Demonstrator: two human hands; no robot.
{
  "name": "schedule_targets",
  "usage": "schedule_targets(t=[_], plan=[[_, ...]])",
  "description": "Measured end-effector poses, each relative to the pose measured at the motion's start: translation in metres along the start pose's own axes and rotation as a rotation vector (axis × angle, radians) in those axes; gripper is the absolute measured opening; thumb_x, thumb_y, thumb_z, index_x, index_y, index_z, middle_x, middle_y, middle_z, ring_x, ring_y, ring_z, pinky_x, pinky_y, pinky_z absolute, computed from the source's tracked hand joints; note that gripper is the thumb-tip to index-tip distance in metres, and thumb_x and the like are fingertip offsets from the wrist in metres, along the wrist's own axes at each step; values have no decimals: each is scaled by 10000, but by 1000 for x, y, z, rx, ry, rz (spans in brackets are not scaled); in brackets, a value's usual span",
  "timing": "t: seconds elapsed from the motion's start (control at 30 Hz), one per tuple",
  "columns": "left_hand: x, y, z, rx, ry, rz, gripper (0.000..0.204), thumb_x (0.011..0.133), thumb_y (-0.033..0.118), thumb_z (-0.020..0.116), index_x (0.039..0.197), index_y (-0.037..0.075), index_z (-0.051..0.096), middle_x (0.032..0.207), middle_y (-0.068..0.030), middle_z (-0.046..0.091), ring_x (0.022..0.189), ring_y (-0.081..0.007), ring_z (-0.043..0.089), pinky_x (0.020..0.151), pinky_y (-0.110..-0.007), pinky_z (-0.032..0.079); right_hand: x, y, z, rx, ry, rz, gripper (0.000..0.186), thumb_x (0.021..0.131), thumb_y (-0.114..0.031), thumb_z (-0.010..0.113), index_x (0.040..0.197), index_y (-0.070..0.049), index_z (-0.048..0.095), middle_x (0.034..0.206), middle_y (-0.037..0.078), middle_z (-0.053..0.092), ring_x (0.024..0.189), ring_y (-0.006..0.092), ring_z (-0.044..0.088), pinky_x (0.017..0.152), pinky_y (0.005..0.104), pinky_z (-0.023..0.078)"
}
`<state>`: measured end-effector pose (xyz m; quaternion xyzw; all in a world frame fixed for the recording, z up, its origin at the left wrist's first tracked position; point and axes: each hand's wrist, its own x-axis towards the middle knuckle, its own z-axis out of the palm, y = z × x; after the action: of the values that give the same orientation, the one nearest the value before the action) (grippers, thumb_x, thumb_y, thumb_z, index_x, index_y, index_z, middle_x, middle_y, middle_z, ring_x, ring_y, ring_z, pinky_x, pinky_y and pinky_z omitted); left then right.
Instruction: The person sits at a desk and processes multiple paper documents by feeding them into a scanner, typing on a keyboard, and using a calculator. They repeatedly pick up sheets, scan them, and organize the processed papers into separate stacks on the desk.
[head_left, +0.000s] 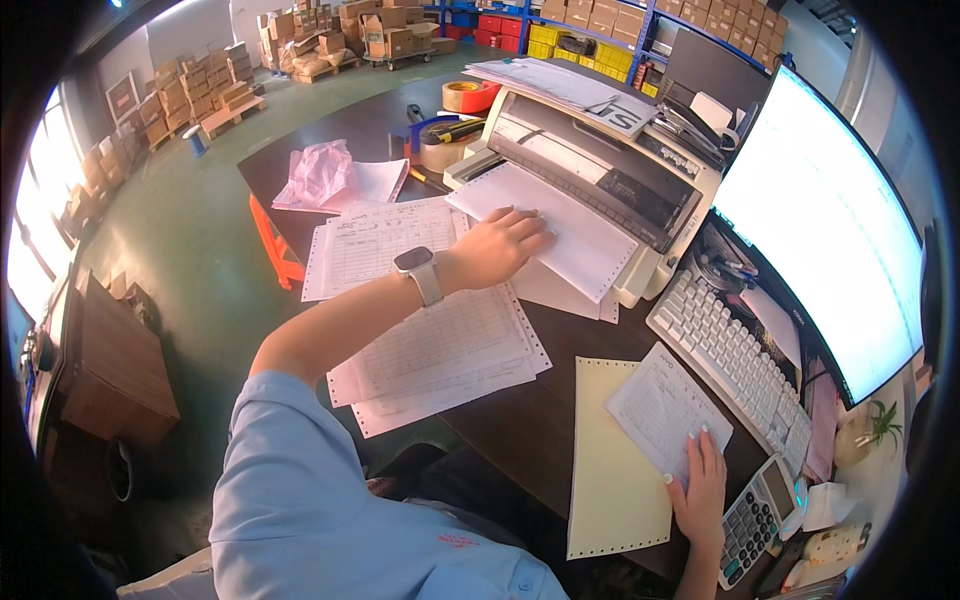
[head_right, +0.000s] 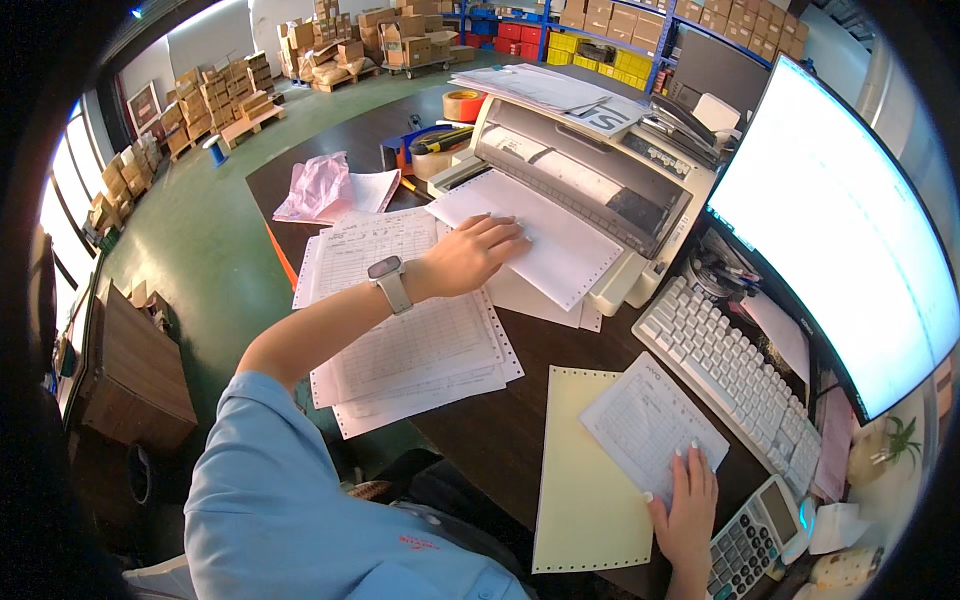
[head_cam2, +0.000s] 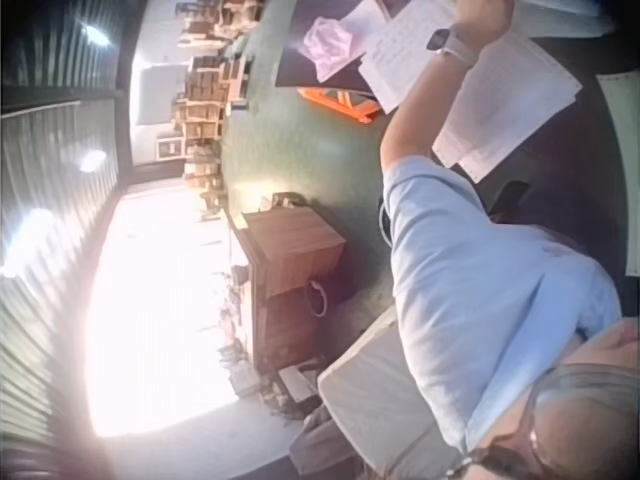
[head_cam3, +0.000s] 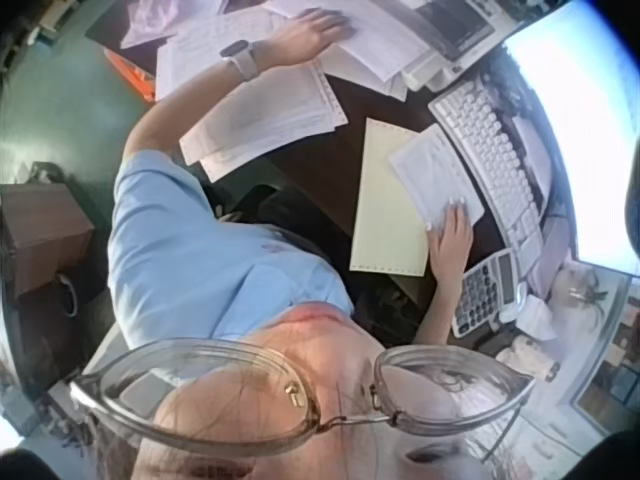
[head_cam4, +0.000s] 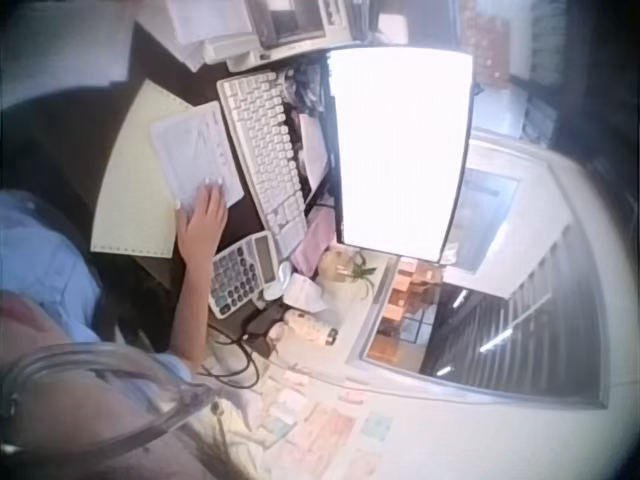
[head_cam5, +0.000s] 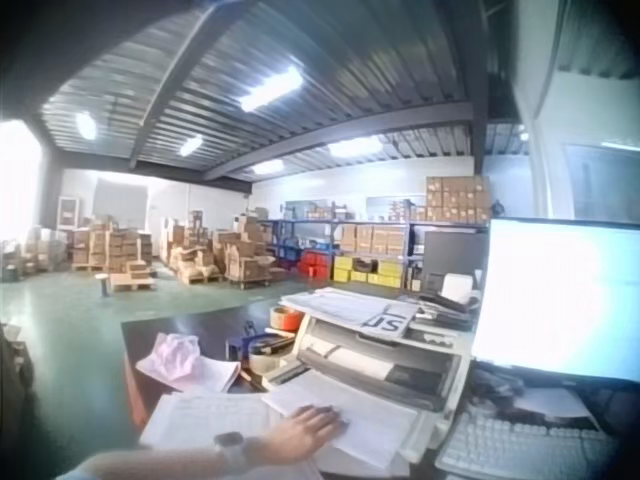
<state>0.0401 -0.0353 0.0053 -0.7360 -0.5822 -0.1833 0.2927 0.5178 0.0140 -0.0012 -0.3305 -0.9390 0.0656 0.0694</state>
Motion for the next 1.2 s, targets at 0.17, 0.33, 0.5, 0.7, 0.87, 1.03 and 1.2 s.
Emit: schedule_targets(t=[0.17,0.33,0.5,0.7,0.87,1.03,1.2], plan=[[4,-1,-3,-79,23,-44,413,746,44,609,1155,58,559,1215,-123,560,1165,-271,508,1005,-422,381,2,-2,-1,-12,-24,18,623,826,-321,536,1307,52,406,1422,242,314,1315,414,281,1069,515,221],[6,-1,10,3,66,-62,373,742,64,586,1113,52,549,1208,-132,561,1162,-278,504,994,-423,376,2,-3,-2,-17,-22,16,625,819,-324,538,1300,54,410,1420,242,318,1312,413,285,1071,510,222],[11,-2,18,23,79,-63,413,715,36,609,1121,53,540,1207,-125,561,1171,-271,497,1004,-412,371,2,-2,-2,-11,-21,16,624,820,-329,539,1295,55,414,1414,243,324,1307,419,288,1069,509,224],[18,-8,21,-12,83,-62,426,700,48,644,1113,73,544,1197,-108,570,1160,-257,511,1002,-411,379,2,-5,-4,-4,-29,37,603,815,-323,549,1275,50,439,1407,245,331,1304,422,290,1066,512,227],[24,-12,28,-18,61,-100,435,694,60,664,1113,107,556,1205,-80,580,1177,-236,512,995,-403,391,-1,-8,-12,-60,71,-34,526,835,-274,529,1263,24,461,1413,217,351,1313,416,298,1065,506,239],[26,-18,36,-57,107,-109,428,677,38,659,1092,105,576,1193,-74,593,1170,-240,522,983,-391,405,-25,0,-52,-131,338,25,439,852,-226,515,1232,-7,497,1392,196,395,1311,400,331,1074,501,237],[33,-15,37,-35,125,-101,355,668,66,607,1022,87,582,1124,-76,603,1104,-233,547,931,-377,418,-81,108,-68,-184,590,280,394,901,-171,500,1263,-15,495,1373,191,410,1282,372,371,1058,493,273]])
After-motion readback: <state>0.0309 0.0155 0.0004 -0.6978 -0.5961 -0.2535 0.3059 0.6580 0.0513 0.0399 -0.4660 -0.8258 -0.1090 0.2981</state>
